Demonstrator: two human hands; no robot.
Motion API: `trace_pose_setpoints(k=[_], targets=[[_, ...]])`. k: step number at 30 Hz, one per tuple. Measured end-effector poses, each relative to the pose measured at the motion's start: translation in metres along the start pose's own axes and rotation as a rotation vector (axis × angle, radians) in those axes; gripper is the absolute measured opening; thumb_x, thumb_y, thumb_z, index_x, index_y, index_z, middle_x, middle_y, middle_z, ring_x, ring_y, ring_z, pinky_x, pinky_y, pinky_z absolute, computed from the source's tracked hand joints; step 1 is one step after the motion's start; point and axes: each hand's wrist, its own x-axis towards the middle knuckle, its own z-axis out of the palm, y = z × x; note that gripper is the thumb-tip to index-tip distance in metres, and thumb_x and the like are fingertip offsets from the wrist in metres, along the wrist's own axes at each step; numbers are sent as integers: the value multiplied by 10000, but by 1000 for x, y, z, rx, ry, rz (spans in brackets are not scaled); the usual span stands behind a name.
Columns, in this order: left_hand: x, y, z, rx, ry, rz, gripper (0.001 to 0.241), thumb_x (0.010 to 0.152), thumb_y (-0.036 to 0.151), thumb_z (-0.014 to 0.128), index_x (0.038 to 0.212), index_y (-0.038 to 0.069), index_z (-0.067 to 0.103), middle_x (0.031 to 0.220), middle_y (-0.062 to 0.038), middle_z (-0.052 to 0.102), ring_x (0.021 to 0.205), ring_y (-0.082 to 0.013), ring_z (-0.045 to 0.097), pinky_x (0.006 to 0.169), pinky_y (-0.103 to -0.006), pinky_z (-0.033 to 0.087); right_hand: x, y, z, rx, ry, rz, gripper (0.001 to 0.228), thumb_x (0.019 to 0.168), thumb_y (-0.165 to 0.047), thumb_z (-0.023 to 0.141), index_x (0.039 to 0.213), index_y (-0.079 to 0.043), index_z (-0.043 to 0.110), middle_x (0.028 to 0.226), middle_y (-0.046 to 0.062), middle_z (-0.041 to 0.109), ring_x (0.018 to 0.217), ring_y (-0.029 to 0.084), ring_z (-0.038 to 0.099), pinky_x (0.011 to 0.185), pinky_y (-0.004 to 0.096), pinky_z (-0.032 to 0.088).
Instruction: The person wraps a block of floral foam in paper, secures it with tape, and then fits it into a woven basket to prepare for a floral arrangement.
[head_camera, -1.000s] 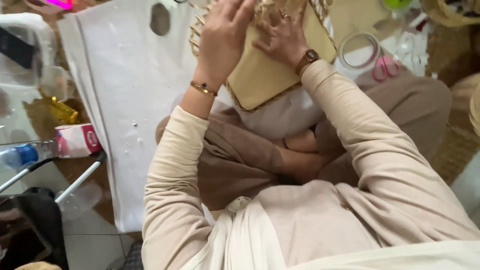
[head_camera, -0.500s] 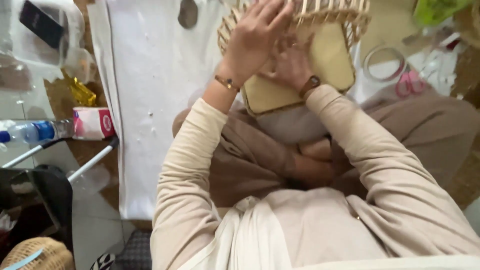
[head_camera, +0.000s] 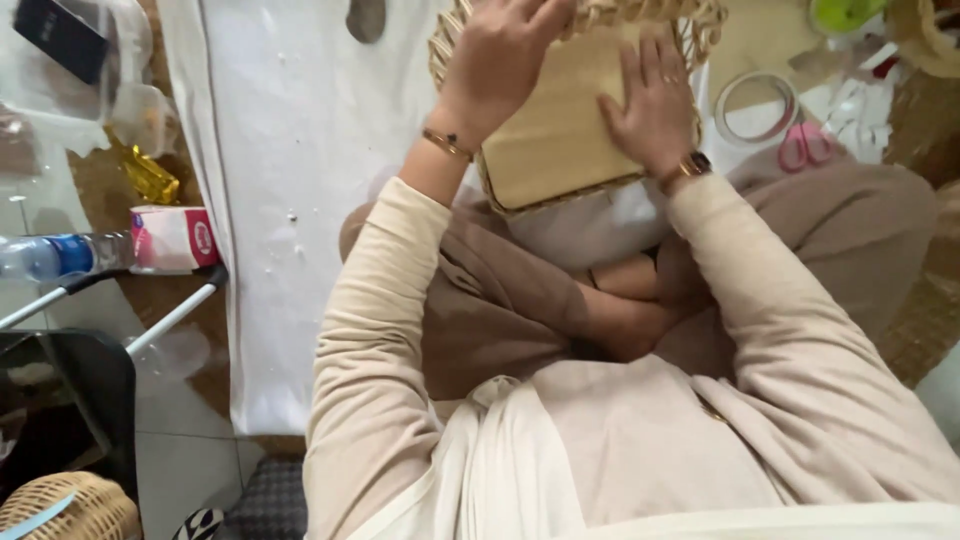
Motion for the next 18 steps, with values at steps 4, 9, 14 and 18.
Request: trace_pose_setpoints(k=[4,9,14,18], targets=[[3,4,-4,-52,32,32,293,1026,56,603,1313,102,561,1174,-106,673,964,-344,675,843,-425,556,-5,-13,-5,-55,-17,34,693,1091,-427,519,1567,73,448,1595,320,327,1473,471,237,1196,604,183],[-4,9,0,-33,28,31,425,962,-3,633,1352,134,536,1073,-95,704,862,-333,693,744,-412,571,-16,-19,10,-79,-16,123,721,1053,-512,571,1599,-48,492,1626,297,292,1473,509,225,1150,681,174],[4,7,2,-12,-31,9,481,838,-34,617,1304,80,592,1298,-160,626,1131,-379,648,981,-474,546,-24,-50,117,-377,701,-161,657,919,-660,776,979,-6,751,757,146,546,781,418,629,969,596,521],[-3,-3,13,-32,17,-27,443,752,-2,569,1170,117,656,811,-144,659,710,-379,629,633,-477,500,-16,-161,80,68,13,-86,454,1008,-360,533,1375,-104,613,1331,143,681,1126,397,663,978,573,484]])
